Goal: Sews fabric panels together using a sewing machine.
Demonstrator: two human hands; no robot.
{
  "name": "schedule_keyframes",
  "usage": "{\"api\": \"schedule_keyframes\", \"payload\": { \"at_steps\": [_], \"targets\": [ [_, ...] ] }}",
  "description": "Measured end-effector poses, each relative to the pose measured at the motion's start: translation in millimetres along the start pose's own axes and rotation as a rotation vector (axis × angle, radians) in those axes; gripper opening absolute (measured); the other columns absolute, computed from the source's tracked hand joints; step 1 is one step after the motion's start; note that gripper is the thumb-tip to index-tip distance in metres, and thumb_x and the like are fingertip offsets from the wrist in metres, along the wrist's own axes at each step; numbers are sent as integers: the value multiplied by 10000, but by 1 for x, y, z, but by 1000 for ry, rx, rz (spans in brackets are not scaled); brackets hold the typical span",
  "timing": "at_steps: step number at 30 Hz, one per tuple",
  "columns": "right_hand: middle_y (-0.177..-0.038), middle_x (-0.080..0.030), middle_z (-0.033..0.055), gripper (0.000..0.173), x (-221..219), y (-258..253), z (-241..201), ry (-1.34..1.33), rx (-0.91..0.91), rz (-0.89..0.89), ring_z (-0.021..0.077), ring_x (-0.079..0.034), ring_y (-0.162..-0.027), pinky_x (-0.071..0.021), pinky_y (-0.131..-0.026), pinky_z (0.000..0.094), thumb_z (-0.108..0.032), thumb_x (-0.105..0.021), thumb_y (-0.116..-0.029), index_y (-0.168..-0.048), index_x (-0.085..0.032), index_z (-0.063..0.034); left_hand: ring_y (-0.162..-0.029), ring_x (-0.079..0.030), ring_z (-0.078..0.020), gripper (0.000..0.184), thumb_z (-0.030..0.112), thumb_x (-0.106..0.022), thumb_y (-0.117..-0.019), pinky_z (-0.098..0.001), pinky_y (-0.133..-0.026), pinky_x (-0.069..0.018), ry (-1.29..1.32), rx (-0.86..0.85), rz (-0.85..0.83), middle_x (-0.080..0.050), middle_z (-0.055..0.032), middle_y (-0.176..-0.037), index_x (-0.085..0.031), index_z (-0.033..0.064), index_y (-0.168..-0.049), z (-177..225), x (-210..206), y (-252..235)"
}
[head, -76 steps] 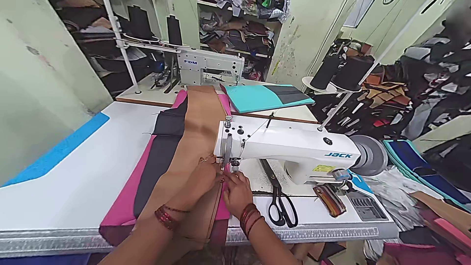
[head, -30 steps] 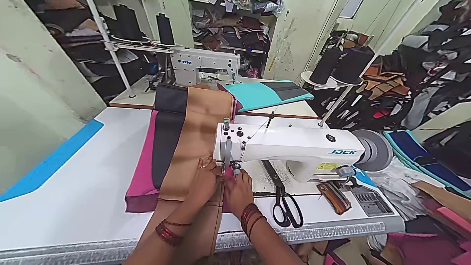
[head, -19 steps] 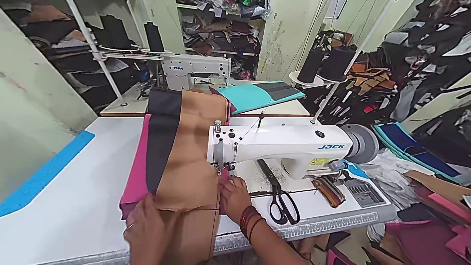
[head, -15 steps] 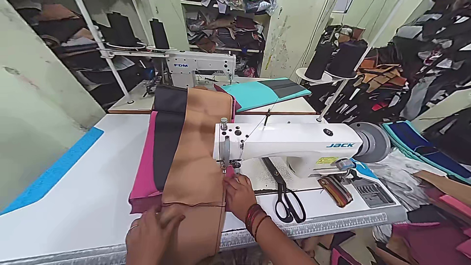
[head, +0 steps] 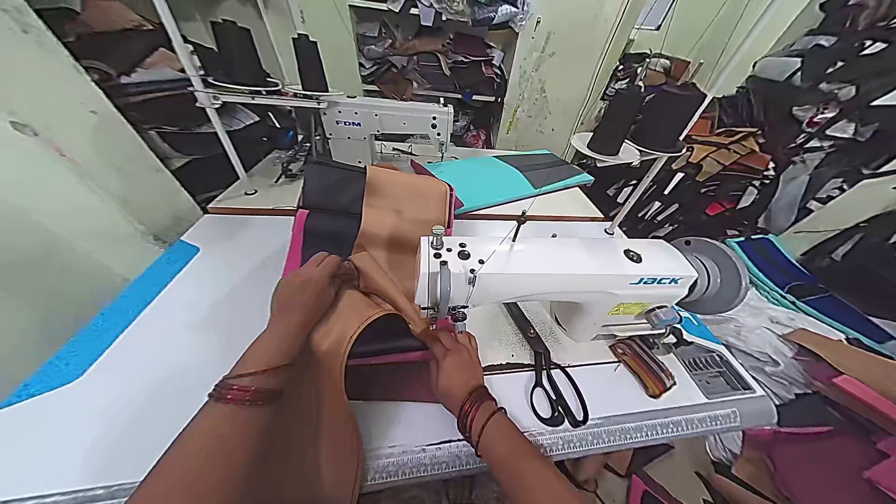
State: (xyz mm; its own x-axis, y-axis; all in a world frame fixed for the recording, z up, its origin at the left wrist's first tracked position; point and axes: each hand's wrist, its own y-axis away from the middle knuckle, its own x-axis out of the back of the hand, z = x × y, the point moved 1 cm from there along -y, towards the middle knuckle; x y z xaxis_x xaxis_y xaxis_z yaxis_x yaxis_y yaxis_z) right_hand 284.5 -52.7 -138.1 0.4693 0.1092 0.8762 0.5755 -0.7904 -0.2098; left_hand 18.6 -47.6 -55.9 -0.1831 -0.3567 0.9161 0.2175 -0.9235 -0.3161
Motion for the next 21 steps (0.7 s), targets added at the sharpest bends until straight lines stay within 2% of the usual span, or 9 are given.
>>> {"api": "schedule_keyframes", "payload": {
  "at_steps": [3, 6, 9, 12, 13, 14, 16, 18, 21],
  "targets": [
    [-1327, -688, 95, 409, -7, 7, 3, -17, 13, 38, 372, -585, -1289, -438, -1050, 596, -20, -578, -915, -1287, -723, -105, -1147, -618, -529, 344, 210, -670, -998, -703, -970, -445, 77, 84, -169, -654, -335, -1166, -654, -96, -1154, -21, -5, 8],
    [-1289, -709, 105, 382, -13, 11, 4, 1, 58, 105, 379, -612, -1255, -466, -1013, 602, -6, -605, -890, -1238, -745, -77, -1042, -639, -553, 462, 289, -788, -899, -727, -897, -454, 143, 120, -215, -661, -361, -1028, -652, -118, -1070, -47, -17, 35],
    [-1328, -691, 97, 391, -11, 9, 2, 14, 60, 70, 372, -597, -1282, -446, -1038, 604, -10, -607, -886, -1252, -732, -65, -1044, -659, -530, 447, 291, -779, -909, -713, -896, -476, 122, 97, -196, -677, -334, -1065, -666, -106, -1081, -52, -22, 50],
    [-1344, -685, 91, 399, -12, 12, -1, 70, 90, 73, 372, -604, -1279, -453, -1031, 614, -21, -634, -870, -1257, -725, -54, -1068, -636, -546, 371, 241, -801, -897, -706, -862, -486, 73, 73, -65, -639, -347, -1150, -702, -101, -1001, -42, -22, 52],
    [-1344, -686, 91, 395, -13, 12, -2, 99, 100, 83, 368, -610, -1275, -458, -1026, 616, -22, -636, -871, -1254, -727, -51, -1118, -589, -581, 353, 231, -831, -862, -723, -889, -462, 96, 98, 2, -606, -370, -1205, -725, -84, -981, -41, -24, 52],
    [-1343, -688, 90, 385, -14, 13, -3, 126, 107, 94, 363, -617, -1269, -465, -1017, 613, -19, -636, -874, -1246, -732, -49, -1208, -493, -626, 336, 206, -859, -822, -752, -958, -395, 157, 147, 56, -552, -403, -1276, -742, -71, -971, -41, -27, 54],
    [-1338, -692, 91, 369, -16, 15, -6, 166, 109, 119, 356, -633, -1251, -482, -999, 605, -12, -644, -865, -1217, -747, -49, -1347, -338, -635, 346, 180, -875, -810, -759, -1062, -286, 287, 320, 72, -403, -420, -1443, -752, -52, -1036, -42, -32, 56],
    [-1338, -693, 80, 368, -17, 17, -7, 178, 88, 121, 349, -628, -1263, -480, -1004, 604, -5, -650, -860, -1209, -753, -58, -1297, -425, -611, 375, 184, -864, -828, -722, -1040, -359, 354, 446, 41, -343, -403, -1501, -730, -52, -1086, -39, -35, 61],
    [-1358, -682, 71, 379, -15, 18, -8, 164, 44, 92, 350, -603, -1297, -455, -1037, 610, -5, -647, -862, -1223, -748, -64, -1186, -533, -598, 411, 208, -839, -864, -704, -966, -444, 342, 518, -51, -360, -408, -1489, -702, -68, -1136, -32, -29, 74]
  ]
}}
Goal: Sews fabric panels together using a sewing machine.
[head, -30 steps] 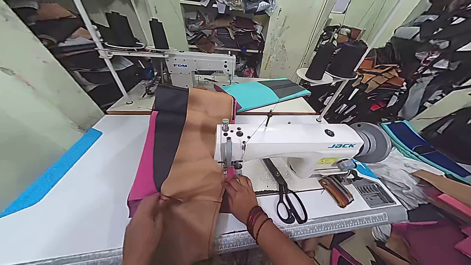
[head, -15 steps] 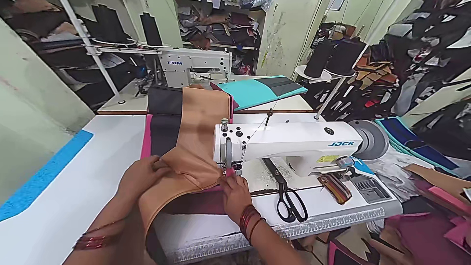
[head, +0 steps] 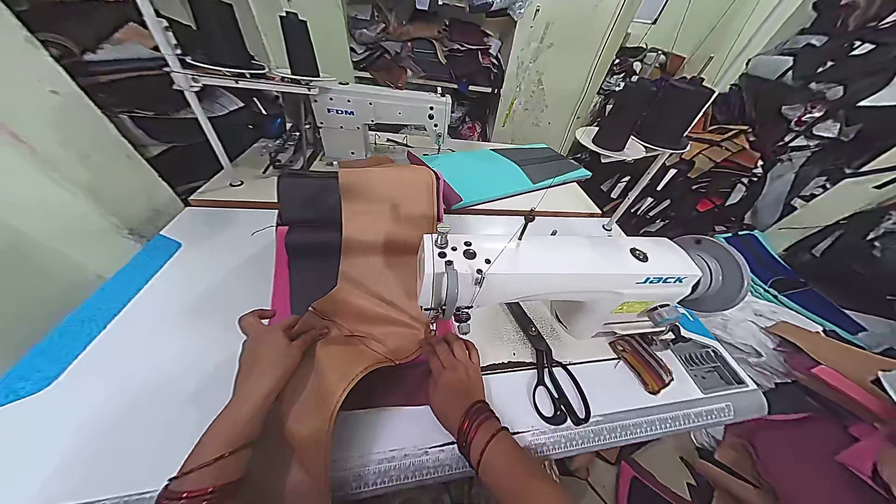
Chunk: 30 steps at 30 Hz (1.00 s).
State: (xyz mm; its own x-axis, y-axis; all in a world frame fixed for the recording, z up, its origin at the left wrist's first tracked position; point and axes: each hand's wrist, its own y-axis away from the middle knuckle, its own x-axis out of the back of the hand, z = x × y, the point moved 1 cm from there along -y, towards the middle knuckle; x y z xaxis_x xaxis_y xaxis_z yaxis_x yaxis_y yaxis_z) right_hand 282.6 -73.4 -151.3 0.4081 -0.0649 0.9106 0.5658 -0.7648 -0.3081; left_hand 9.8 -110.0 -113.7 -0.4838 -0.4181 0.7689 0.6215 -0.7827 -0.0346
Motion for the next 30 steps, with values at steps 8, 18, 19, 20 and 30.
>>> {"api": "schedule_keyframes", "payload": {
  "at_steps": [8, 18, 19, 20, 30],
  "targets": [
    [-1415, -647, 54, 387, 0, -3, 6, -59, -81, -44, 357, -534, -1378, -369, -1121, 632, 20, -587, -900, -1248, -734, -61, -1108, -572, -602, 431, 248, -804, -902, -717, -907, -470, -49, 14, -19, -442, -422, -1395, -686, -98, -1132, -11, 0, 48],
    [-1467, -593, 119, 421, 2, -9, 12, -96, -181, -98, 411, -444, -1440, -294, -1181, 637, -15, -531, -958, -1328, -703, -118, -1095, -594, -601, 489, 340, -719, -965, -708, -894, -489, -161, 42, -31, -452, -435, -1385, -679, -118, -1132, -4, -5, 93],
    [-1475, -588, 111, 421, 2, -10, 14, -92, -187, -103, 406, -439, -1445, -292, -1185, 633, -25, -526, -964, -1333, -701, -127, -1086, -601, -599, 483, 340, -715, -967, -708, -887, -492, -167, 34, -26, -457, -438, -1377, -683, -118, -1117, -3, -6, 97],
    [-1499, -567, 104, 427, 2, -12, 14, -95, -201, -134, 397, -414, -1464, -269, -1199, 628, -34, -507, -978, -1350, -689, -134, -1078, -607, -595, 480, 340, -708, -971, -707, -882, -493, -176, 29, -25, -459, -437, -1373, -684, -119, -1110, -3, -7, 100],
    [-1570, -483, 119, 465, 6, -18, 21, -151, -256, -232, 388, -302, -1526, -208, -1234, 609, -26, -461, -1001, -1420, -630, -138, -1059, -641, -563, 450, 323, -586, -1042, -668, -880, -524, -259, 41, -113, -486, -395, -1394, -684, -100, -1160, 20, -11, 143]
  ]
}}
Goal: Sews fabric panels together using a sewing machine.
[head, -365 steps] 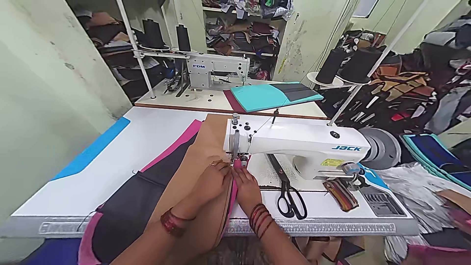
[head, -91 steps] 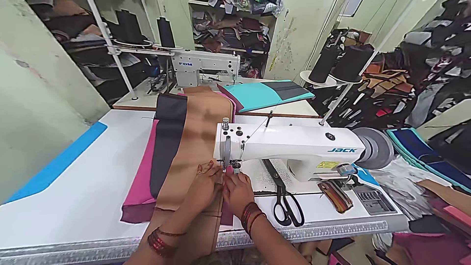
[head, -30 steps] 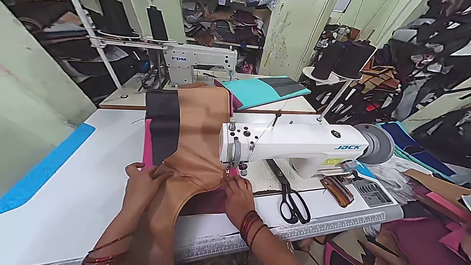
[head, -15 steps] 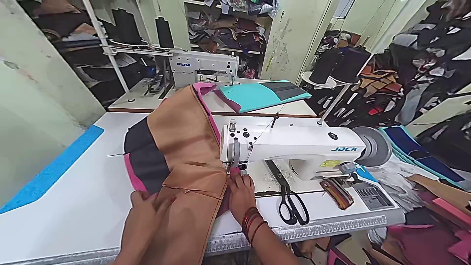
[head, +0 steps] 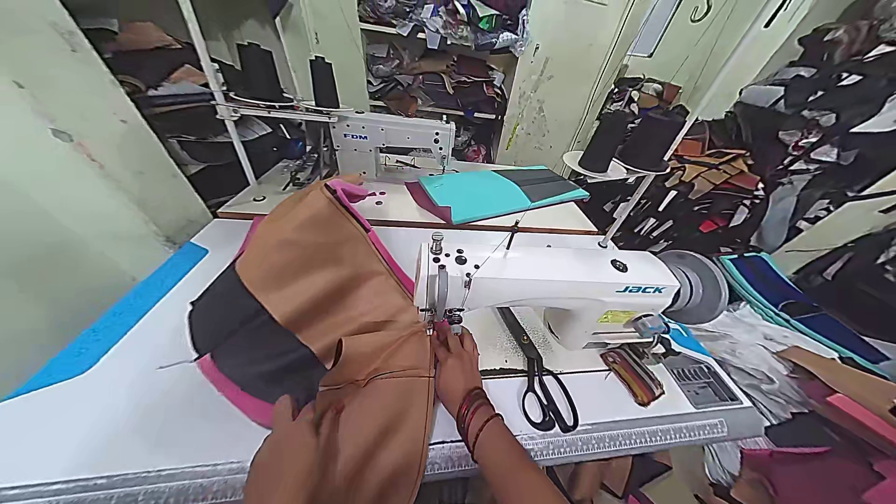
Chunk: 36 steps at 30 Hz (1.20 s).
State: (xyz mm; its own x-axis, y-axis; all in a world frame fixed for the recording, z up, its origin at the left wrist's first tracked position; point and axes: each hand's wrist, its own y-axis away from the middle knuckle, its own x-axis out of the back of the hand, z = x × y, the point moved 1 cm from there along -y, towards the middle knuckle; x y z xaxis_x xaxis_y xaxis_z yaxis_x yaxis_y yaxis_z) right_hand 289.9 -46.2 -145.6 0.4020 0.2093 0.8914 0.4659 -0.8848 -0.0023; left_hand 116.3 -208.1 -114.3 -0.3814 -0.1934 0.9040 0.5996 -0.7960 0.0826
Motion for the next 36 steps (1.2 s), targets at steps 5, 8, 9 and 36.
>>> {"api": "schedule_keyframes", "payload": {
  "at_steps": [5, 8, 9, 36],
  "targets": [
    [-1586, -464, 108, 460, 3, -3, 6, 10, 36, -38, 387, -285, -1533, -201, -1236, 603, -42, -457, -1010, -1430, -620, -136, -1220, -591, -516, 565, 403, -386, -1113, -650, -996, -470, -218, 47, -292, -498, -338, -1450, -612, -72, -1319, 31, 29, 11],
    [-1539, -525, 101, 448, 2, 1, 10, -38, 82, 28, 382, -347, -1504, -262, -1229, 556, -32, -466, -991, -1390, -654, -116, -1170, -612, -554, 492, 295, -406, -1106, -704, -917, -480, -392, -34, -317, -624, -373, -1256, -625, -129, -1225, 46, 60, -7],
    [-1488, -575, 110, 423, 2, 4, 12, -92, 103, 90, 386, -399, -1472, -299, -1215, 538, -14, -479, -980, -1340, -687, -86, -1199, -588, -558, 429, 230, -433, -1088, -713, -942, -456, -399, -33, -317, -611, -372, -1276, -613, -122, -1255, 52, 73, -19],
    [-1371, -675, 64, 397, -7, 13, 7, 47, 275, 221, 372, -567, -1332, -374, -1118, 635, 21, -588, -910, -1259, -740, -92, -1002, -613, -523, 643, 522, -472, -856, -746, -911, -365, 178, -447, 137, -653, -292, -956, -697, -78, -800, -51, -6, -97]
  ]
}}
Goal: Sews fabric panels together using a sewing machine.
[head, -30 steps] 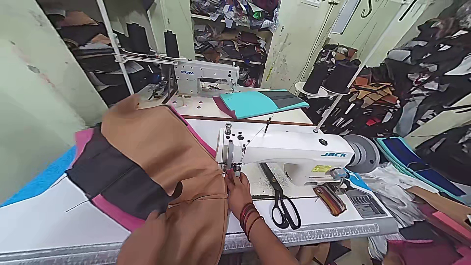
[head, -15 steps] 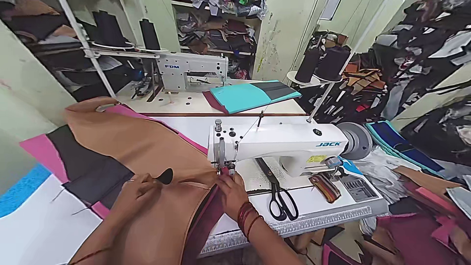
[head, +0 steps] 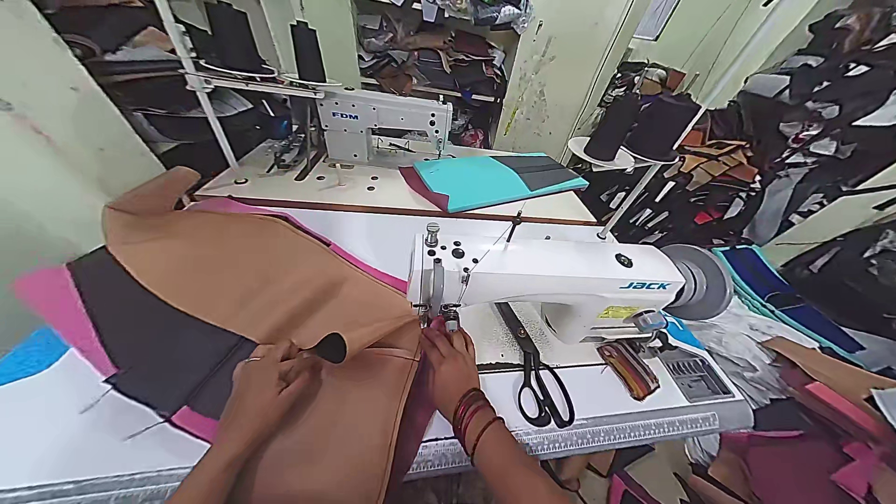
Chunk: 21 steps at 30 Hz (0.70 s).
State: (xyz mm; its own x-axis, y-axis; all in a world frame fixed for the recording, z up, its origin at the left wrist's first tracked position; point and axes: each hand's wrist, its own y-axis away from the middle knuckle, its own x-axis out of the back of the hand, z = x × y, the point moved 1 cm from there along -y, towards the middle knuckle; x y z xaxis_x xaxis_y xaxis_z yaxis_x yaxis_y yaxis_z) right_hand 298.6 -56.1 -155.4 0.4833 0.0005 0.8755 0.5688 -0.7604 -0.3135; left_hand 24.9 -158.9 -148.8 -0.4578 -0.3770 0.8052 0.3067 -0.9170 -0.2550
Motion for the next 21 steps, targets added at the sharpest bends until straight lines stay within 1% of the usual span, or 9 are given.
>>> {"api": "schedule_keyframes", "payload": {
  "at_steps": [1, 4, 9, 11, 12, 14, 15, 18, 21],
  "targets": [
    [-1377, -665, 94, 400, 1, -1, 0, -13, -27, -24, 393, -546, -1344, -366, -1124, 634, 16, -579, -917, -1267, -737, -96, -1008, -615, -518, 651, 531, -458, -857, -746, -918, -362, -19, 17, 5, -655, -283, -961, -709, -68, -806, 4, -2, 4],
    [-1435, -603, 167, 427, 5, -4, 2, -54, -135, -109, 429, -451, -1418, -316, -1170, 614, -8, -533, -952, -1311, -718, -147, -1076, -588, -549, 606, 479, -494, -874, -758, -958, -328, -49, 82, 21, -647, -316, -1023, -713, -86, -848, 19, -5, 19],
    [-1432, -607, 150, 442, 4, -8, 7, -85, -181, -103, 411, -448, -1423, -327, -1167, 601, -6, -522, -957, -1314, -720, -177, -1144, -563, -586, 577, 443, -500, -897, -767, -991, -322, -112, 187, 108, -648, -341, -1073, -716, -91, -871, 55, -15, 46],
    [-1452, -597, 131, 446, 7, -9, 8, -111, -203, -119, 398, -429, -1441, -317, -1179, 587, -6, -499, -974, -1329, -709, -175, -1138, -567, -574, 563, 439, -503, -907, -759, -983, -326, -124, 231, 104, -654, -321, -1068, -712, -82, -871, 64, -18, 49],
    [-1427, -620, 121, 427, 8, -7, 8, -137, -193, -78, 392, -449, -1428, -332, -1175, 578, 5, -501, -969, -1294, -729, -152, -1132, -570, -571, 563, 437, -500, -910, -758, -977, -328, -127, 244, 97, -654, -317, -1065, -709, -83, -859, 65, -19, 49],
    [-1250, -730, 112, 340, 4, 1, 10, -201, -75, 141, 407, -590, -1287, -435, -1080, 594, 54, -559, -909, -1113, -797, -79, -1103, -580, -575, 567, 427, -488, -915, -760, -944, -348, -125, 251, 102, -649, -324, -1050, -702, -93, -839, 65, -20, 46],
    [-1194, -753, 99, 332, 4, 5, 10, -221, -16, 183, 399, -623, -1238, -451, -1053, 600, 73, -566, -886, -1066, -806, -69, -1097, -584, -578, 559, 408, -486, -927, -758, -938, -359, -123, 252, 112, -647, -330, -1054, -696, -100, -824, 66, -21, 44],
    [-1177, -763, 66, 334, 2, 8, 10, -169, 72, 156, 364, -644, -1220, -456, -1043, 598, 68, -571, -884, -1062, -811, -81, -1106, -584, -570, 530, 340, -478, -967, -751, -957, -357, -114, 283, 119, -633, -344, -1076, -682, -127, -822, 71, -21, 41],
    [-1215, -749, 67, 279, 3, 4, 6, -98, 81, 105, 353, -630, -1250, -444, -1066, 593, 13, -590, -930, -1087, -802, -76, -1108, -587, -567, 509, 319, -485, -977, -752, -962, -359, -116, 308, 124, -629, -348, -1095, -681, -126, -825, 72, -22, 36]
  ]
}}
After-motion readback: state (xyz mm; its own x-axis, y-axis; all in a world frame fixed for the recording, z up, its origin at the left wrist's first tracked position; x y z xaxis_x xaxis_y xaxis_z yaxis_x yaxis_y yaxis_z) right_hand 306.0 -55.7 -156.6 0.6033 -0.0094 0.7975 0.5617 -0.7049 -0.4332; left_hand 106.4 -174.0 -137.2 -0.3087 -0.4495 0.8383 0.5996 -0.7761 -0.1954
